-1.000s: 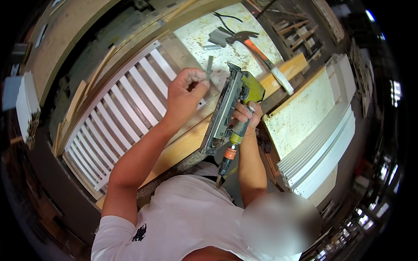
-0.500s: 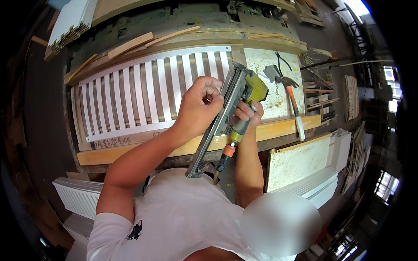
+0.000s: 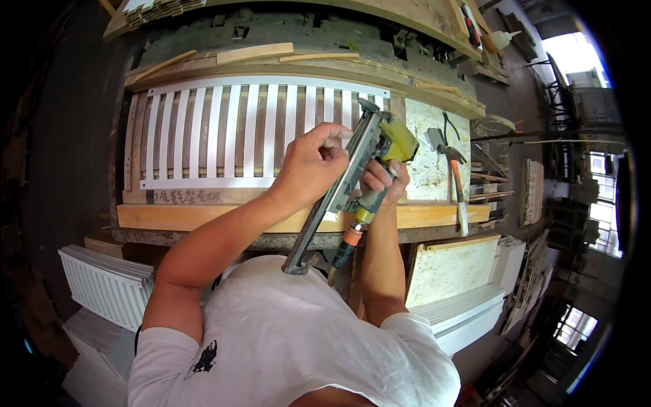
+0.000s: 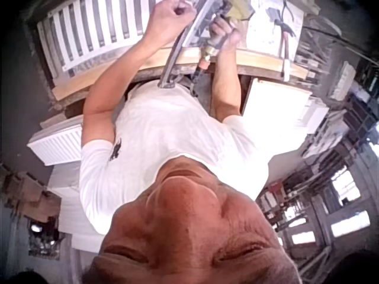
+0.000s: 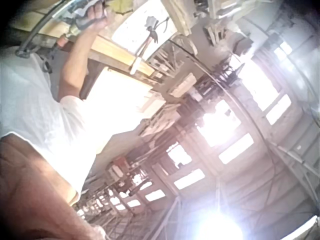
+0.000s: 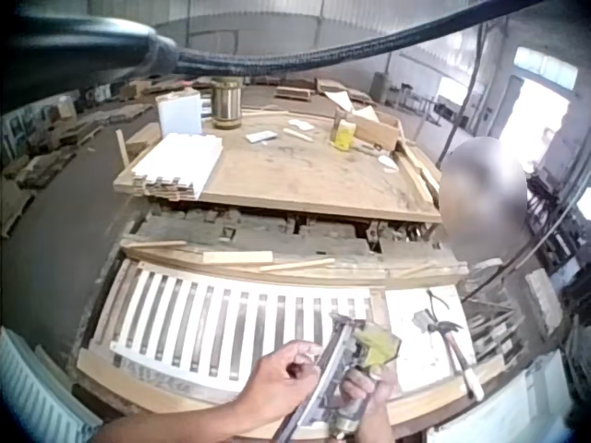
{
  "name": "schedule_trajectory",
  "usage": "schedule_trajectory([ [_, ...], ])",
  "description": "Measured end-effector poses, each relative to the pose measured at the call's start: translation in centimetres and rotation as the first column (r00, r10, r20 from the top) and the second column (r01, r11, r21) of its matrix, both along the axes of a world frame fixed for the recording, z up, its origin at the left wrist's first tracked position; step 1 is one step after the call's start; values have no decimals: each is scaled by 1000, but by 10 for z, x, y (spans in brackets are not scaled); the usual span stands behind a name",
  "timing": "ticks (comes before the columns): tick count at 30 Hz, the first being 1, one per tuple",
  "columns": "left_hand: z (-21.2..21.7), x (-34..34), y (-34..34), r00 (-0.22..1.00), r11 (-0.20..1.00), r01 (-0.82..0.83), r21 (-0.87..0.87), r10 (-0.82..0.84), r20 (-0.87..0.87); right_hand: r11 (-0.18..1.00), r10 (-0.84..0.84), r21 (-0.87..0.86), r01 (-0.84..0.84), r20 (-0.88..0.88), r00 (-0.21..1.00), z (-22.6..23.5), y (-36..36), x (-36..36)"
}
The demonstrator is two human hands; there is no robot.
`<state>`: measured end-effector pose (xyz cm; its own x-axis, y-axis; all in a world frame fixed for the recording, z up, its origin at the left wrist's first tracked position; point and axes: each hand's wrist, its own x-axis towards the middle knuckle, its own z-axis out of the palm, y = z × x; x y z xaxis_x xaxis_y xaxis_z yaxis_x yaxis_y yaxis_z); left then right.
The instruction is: The person assembles white wooden slatted panels by placing slats into a jig and securing them with a pneumatic nail gun. They repeatedly position the slats, fasten them, and then move the completed panel aside to begin the next unit.
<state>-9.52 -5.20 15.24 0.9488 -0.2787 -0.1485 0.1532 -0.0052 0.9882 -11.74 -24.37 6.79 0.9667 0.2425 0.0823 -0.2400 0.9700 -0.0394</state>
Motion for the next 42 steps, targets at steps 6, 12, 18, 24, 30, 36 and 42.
schedule_trajectory([
  [6,13,5,14,989,971,57,233,-87,120,999,-33,-31,34,14,999,5,12,2],
  [12,31,-41,54,766,968,48,246,-194,614,996,-85,7,86,-60,995,2,15,8],
  [18,-3,-82,60,432,918,71,389,-380,818,997,-46,52,52,-119,992,-11,10,10],
  [24,-37,-35,25,403,952,-222,212,-109,909,979,-49,-202,10,-193,980,7,19,-9],
  [30,-71,-65,-33,990,988,137,72,-140,36,507,-308,-845,-172,-364,879,57,-25,-43],
  [36,-92,-84,-101,937,943,332,-20,-332,-106,115,-647,-932,-343,-332,686,88,-33,-74],
  [42,-118,-79,-146,888,859,358,366,-434,149,55,-503,-884,-464,-426,752,74,-80,-76],
])
